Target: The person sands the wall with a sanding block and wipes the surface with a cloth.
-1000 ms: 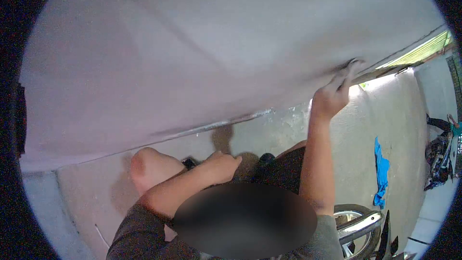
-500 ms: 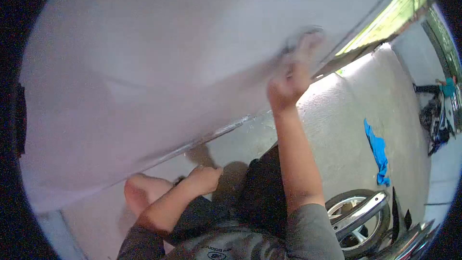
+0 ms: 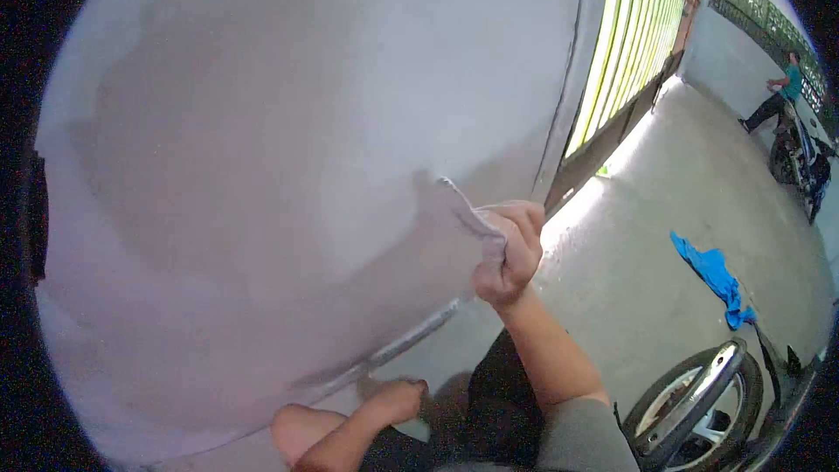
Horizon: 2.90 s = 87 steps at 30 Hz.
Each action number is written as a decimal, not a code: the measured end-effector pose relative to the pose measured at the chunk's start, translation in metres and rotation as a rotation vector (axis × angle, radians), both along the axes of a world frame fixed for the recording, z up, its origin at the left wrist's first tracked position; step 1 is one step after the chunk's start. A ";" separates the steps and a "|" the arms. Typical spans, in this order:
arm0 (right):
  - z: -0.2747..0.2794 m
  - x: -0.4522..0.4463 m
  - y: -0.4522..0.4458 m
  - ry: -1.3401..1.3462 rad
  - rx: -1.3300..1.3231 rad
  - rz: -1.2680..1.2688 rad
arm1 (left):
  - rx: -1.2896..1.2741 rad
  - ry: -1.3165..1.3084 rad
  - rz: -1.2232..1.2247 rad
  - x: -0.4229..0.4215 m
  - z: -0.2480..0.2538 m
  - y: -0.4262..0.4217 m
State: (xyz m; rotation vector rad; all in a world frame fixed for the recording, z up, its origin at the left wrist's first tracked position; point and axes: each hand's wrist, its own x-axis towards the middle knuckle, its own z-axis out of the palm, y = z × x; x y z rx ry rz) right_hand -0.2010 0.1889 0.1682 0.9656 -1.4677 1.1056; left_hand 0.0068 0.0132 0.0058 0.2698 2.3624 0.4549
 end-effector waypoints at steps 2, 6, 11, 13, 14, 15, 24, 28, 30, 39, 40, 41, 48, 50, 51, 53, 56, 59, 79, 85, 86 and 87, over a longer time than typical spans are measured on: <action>-0.006 -0.007 0.007 -0.205 -0.003 -0.232 | -0.003 0.009 -0.005 0.000 0.005 0.000; -0.011 -0.018 0.021 -0.291 -0.047 -0.206 | 0.088 0.042 0.015 0.006 -0.013 -0.002; 0.002 -0.003 0.028 -0.233 -0.082 -0.186 | 0.056 0.053 0.083 0.011 -0.017 -0.004; 0.005 0.003 0.024 -0.188 -0.032 -0.218 | 0.023 -0.020 0.085 0.008 -0.055 -0.013; 0.005 0.004 0.021 -0.171 -0.042 -0.207 | 0.015 -0.001 0.095 0.007 -0.068 -0.016; 0.007 0.007 0.018 -0.168 -0.051 -0.205 | 0.002 0.005 0.087 0.009 -0.076 -0.019; 0.030 0.008 -0.025 -0.028 -0.018 -0.051 | 0.014 -0.020 0.143 0.020 -0.052 -0.018; 0.054 -0.014 -0.043 0.011 -0.029 -0.180 | 0.072 0.017 0.206 0.028 -0.032 -0.022; 0.072 -0.027 -0.050 0.016 -0.084 -0.198 | 0.083 0.072 0.230 0.038 -0.041 -0.031; 0.129 -0.035 -0.061 0.199 -0.367 -0.003 | 0.130 0.313 0.524 0.111 0.066 -0.031; 0.130 -0.037 -0.055 0.168 -0.427 -0.029 | 0.038 0.374 0.514 0.119 0.075 -0.032; 0.131 -0.038 -0.050 0.138 -0.485 -0.056 | 0.024 0.372 0.520 0.122 0.089 -0.031; 0.153 -0.049 -0.025 0.160 -0.543 -0.107 | -0.080 0.291 0.302 0.059 0.163 -0.030; 0.156 -0.045 -0.031 0.182 -0.428 -0.147 | -0.082 0.383 0.177 0.043 0.149 -0.043; 0.158 -0.043 -0.035 0.196 -0.315 -0.174 | -0.140 0.358 0.111 0.033 0.143 -0.042; 0.167 -0.043 -0.045 0.168 -0.277 -0.175 | -0.155 0.342 0.050 0.020 0.126 -0.036; 0.187 -0.046 -0.060 0.185 -0.198 -0.178 | -0.079 0.369 0.020 0.013 0.113 -0.020; 0.202 -0.045 -0.066 0.160 -0.260 -0.283 | 0.031 0.315 0.066 0.014 0.102 -0.004; 0.063 -0.003 -0.083 -0.176 -0.321 -0.011 | 0.002 0.369 0.063 0.017 0.118 -0.013; 0.063 -0.003 -0.063 -0.108 -0.127 0.067 | 0.066 0.342 0.136 0.004 0.124 0.000; 0.063 -0.004 -0.058 -0.102 -0.145 0.059 | 0.050 0.348 0.123 -0.002 0.124 0.001; 0.062 -0.005 -0.055 -0.108 -0.122 0.062 | 0.025 0.347 0.113 -0.008 0.124 0.004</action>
